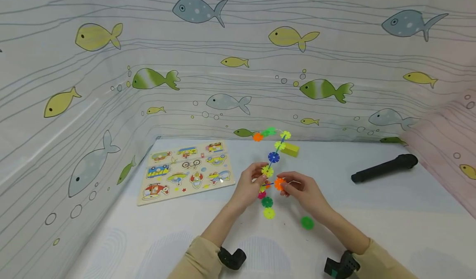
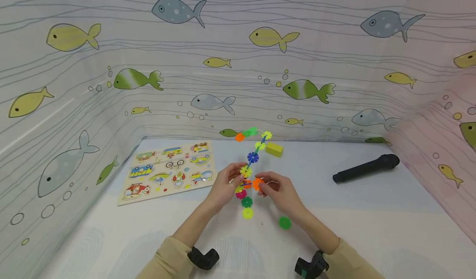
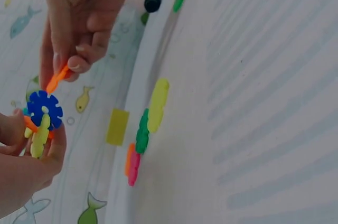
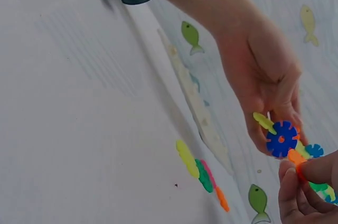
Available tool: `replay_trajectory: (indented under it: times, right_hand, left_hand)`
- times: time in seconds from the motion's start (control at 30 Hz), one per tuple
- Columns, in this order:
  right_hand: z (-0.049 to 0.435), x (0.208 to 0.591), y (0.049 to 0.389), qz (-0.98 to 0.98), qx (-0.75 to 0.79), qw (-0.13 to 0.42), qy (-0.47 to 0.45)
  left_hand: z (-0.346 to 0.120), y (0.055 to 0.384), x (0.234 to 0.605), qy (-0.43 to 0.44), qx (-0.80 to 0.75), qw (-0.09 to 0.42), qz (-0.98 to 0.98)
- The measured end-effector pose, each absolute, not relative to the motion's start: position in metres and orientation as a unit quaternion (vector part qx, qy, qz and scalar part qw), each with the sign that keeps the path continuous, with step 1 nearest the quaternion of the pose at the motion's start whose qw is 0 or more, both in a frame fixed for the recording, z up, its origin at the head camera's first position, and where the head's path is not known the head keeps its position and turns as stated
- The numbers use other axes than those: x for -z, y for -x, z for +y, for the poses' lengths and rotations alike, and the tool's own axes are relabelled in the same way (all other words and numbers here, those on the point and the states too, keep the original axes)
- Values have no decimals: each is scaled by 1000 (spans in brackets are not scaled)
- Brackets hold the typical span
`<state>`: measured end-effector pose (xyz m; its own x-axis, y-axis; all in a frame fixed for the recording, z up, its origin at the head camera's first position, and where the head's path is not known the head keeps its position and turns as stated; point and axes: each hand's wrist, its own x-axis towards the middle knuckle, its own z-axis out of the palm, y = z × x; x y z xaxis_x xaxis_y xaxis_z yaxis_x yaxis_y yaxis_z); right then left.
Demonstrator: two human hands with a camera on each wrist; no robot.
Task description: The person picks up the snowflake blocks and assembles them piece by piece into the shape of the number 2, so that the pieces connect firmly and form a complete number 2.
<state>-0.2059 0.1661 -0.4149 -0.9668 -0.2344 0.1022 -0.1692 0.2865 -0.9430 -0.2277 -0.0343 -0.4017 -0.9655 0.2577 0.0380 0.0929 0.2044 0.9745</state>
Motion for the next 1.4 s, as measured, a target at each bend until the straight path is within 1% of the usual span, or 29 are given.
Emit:
replay_trajectory:
  times: [0.3,0.53,0.77,1.2,1.4]
  right_hand:
    - [168,418,209,798,588,33,124]
    - [169,418,208,799,589,53,113]
    - [168,418,208,803,586,41,102]
    - [166,418,207,782,615,48,85]
    - [164,419,205,779,618,51,94]
  left_hand:
    - [-34,227,402,-123,-617,60,775]
    - [-33,227,403,-125,-618,60,774]
    - [-32,225,402,-126,-621,65,771]
    - [-34,223,401,-138,-621,65,769]
    - [-33,223,403,-144,-620,66,768]
